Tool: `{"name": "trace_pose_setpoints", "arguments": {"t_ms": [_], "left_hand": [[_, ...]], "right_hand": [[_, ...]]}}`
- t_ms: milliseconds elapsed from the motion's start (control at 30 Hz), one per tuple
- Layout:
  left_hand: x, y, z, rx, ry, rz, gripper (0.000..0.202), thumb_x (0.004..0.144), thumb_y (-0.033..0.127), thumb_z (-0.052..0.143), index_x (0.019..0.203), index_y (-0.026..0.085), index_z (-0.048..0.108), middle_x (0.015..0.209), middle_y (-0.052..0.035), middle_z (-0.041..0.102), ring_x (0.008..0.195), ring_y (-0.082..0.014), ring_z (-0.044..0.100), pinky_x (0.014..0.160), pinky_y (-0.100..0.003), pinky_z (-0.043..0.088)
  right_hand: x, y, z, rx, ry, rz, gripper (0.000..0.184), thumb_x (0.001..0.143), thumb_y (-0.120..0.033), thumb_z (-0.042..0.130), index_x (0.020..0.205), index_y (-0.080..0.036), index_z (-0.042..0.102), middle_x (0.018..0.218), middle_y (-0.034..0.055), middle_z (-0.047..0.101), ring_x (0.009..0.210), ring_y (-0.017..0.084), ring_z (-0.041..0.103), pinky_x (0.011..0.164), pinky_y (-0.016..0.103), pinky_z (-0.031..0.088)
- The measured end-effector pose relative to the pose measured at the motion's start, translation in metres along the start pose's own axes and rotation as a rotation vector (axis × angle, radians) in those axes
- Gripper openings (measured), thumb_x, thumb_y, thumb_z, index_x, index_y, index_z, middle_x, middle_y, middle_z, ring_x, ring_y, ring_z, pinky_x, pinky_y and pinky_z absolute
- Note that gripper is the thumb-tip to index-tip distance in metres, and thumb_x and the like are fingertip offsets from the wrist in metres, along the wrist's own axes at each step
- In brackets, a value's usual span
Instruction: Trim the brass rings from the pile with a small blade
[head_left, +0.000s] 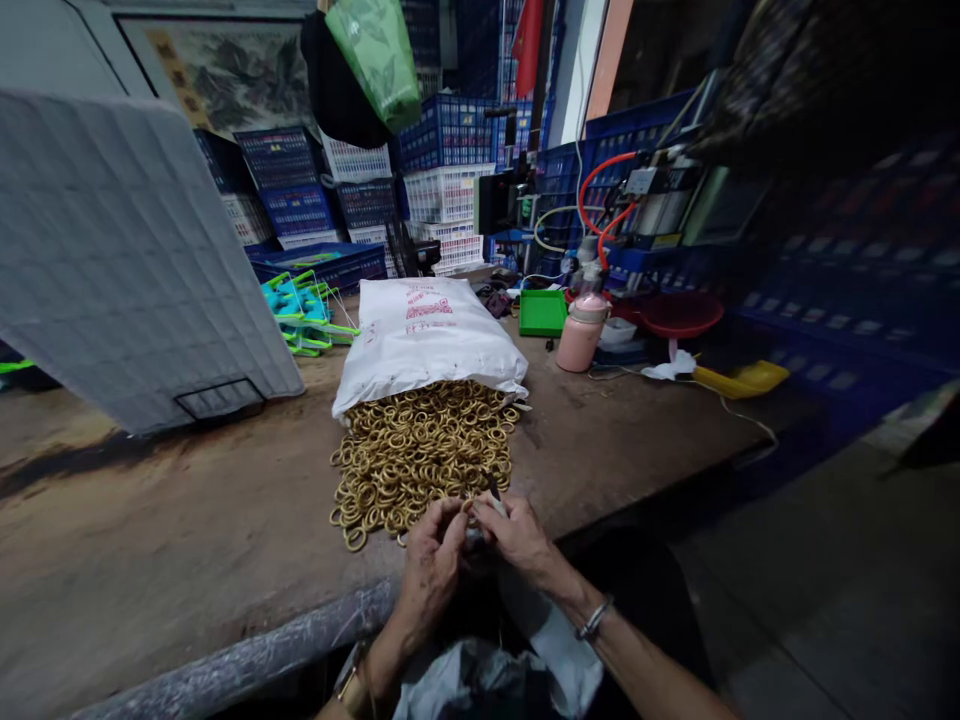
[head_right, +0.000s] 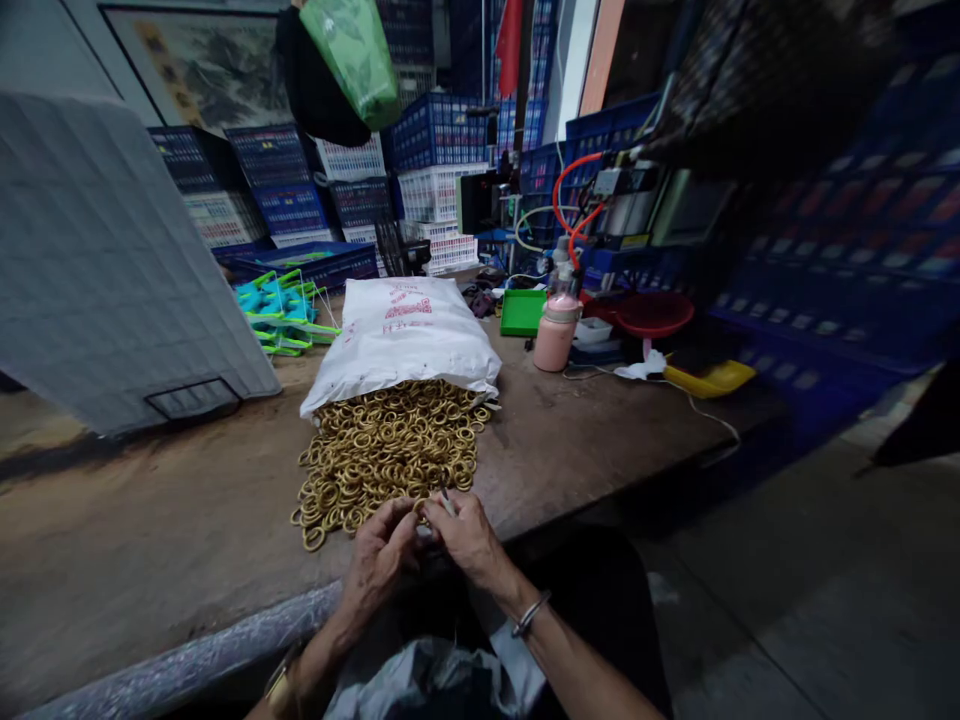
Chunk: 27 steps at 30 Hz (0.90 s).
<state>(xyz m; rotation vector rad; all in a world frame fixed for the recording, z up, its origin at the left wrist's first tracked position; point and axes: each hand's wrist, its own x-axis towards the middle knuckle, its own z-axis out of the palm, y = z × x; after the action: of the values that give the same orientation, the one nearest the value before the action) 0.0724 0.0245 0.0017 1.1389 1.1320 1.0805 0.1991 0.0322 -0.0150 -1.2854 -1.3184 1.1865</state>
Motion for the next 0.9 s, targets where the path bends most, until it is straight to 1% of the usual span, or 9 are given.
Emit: {"name": "trace_pose_setpoints", "arguments": {"t_ms": [100,200,300,433,600,667,733,833,900], "left_hand": [[-0.01,-0.002,0.0,0.059,0.014,0.03,0.021,0.073,0.035,0.055,0.076,0.015,0.06,0.061,0.0008,0.057,0.047,-0.0096,0.047,0.043,-0.019,0.038],[-0.016,-0.008,-0.004,0.111,0.063,0.083,0.019,0.075,0.033,0.054,0.078,0.015,0.062,0.068,-0.0017,0.061,0.059,-0.0132,0.054,0.055,-0.022,0.042],[-0.019,-0.013,-0.01,0.186,0.108,0.141,0.017,0.076,0.029,0.053,0.076,0.016,0.063,0.073,-0.003,0.062,0.069,-0.0157,0.055,0.065,-0.025,0.043],[-0.021,-0.015,-0.016,0.284,0.147,0.181,0.013,0.075,0.027,0.054,0.072,0.017,0.062,0.067,-0.0012,0.058,0.067,-0.016,0.052,0.067,-0.026,0.041],[-0.024,-0.014,-0.017,0.323,0.09,0.222,0.012,0.073,0.028,0.057,0.069,0.018,0.063,0.067,-0.0015,0.057,0.067,-0.0166,0.051,0.067,-0.026,0.04],[-0.025,-0.01,-0.016,0.266,0.076,0.167,0.015,0.073,0.03,0.058,0.065,0.017,0.061,0.063,-0.0003,0.055,0.063,-0.0144,0.049,0.062,-0.024,0.039],[-0.027,-0.004,-0.014,0.143,0.035,0.049,0.02,0.072,0.033,0.058,0.062,0.016,0.056,0.057,0.0019,0.052,0.054,-0.0108,0.046,0.054,-0.021,0.037],[-0.032,0.002,-0.013,-0.077,-0.071,-0.157,0.025,0.073,0.041,0.056,0.069,0.017,0.05,0.05,0.0066,0.045,0.04,-0.0057,0.036,0.041,-0.018,0.03],[-0.035,0.002,-0.013,-0.148,-0.126,-0.227,0.026,0.073,0.044,0.055,0.075,0.018,0.047,0.048,0.0083,0.044,0.035,-0.0041,0.032,0.035,-0.016,0.026]], "right_hand": [[-0.012,-0.008,0.004,-0.012,-0.033,-0.007,0.032,0.078,-0.038,0.045,0.053,-0.017,0.042,0.048,-0.006,0.039,0.046,0.007,0.036,0.048,0.019,0.031],[-0.022,-0.015,0.006,-0.165,-0.05,-0.024,0.031,0.079,-0.038,0.044,0.057,-0.017,0.048,0.05,-0.0041,0.044,0.05,0.008,0.041,0.051,0.02,0.034],[-0.026,-0.017,0.005,-0.307,-0.003,-0.076,0.023,0.079,-0.036,0.045,0.071,-0.017,0.056,0.061,-0.0008,0.054,0.058,0.011,0.048,0.057,0.022,0.037],[-0.028,-0.015,0.004,-0.289,0.066,-0.109,0.021,0.079,-0.031,0.044,0.091,-0.018,0.055,0.08,0.0019,0.06,0.072,0.013,0.054,0.067,0.023,0.04],[-0.031,-0.017,0.009,-0.234,-0.021,-0.12,0.017,0.08,-0.031,0.044,0.082,-0.018,0.055,0.07,-0.0016,0.056,0.064,0.01,0.049,0.063,0.021,0.039],[-0.032,-0.017,0.012,-0.159,-0.032,-0.06,0.017,0.079,-0.032,0.045,0.074,-0.018,0.052,0.06,-0.004,0.049,0.057,0.008,0.044,0.058,0.02,0.037],[-0.033,-0.016,0.015,-0.013,-0.04,0.046,0.019,0.079,-0.034,0.045,0.071,-0.018,0.049,0.054,-0.0063,0.042,0.049,0.007,0.038,0.049,0.018,0.034],[-0.034,-0.013,0.02,0.264,-0.083,0.218,0.021,0.079,-0.04,0.043,0.078,-0.02,0.044,0.05,-0.0093,0.036,0.038,0.005,0.025,0.036,0.018,0.022],[-0.035,-0.011,0.021,0.347,-0.106,0.258,0.024,0.078,-0.043,0.043,0.082,-0.02,0.044,0.05,-0.01,0.035,0.035,0.004,0.022,0.034,0.018,0.019]]}}
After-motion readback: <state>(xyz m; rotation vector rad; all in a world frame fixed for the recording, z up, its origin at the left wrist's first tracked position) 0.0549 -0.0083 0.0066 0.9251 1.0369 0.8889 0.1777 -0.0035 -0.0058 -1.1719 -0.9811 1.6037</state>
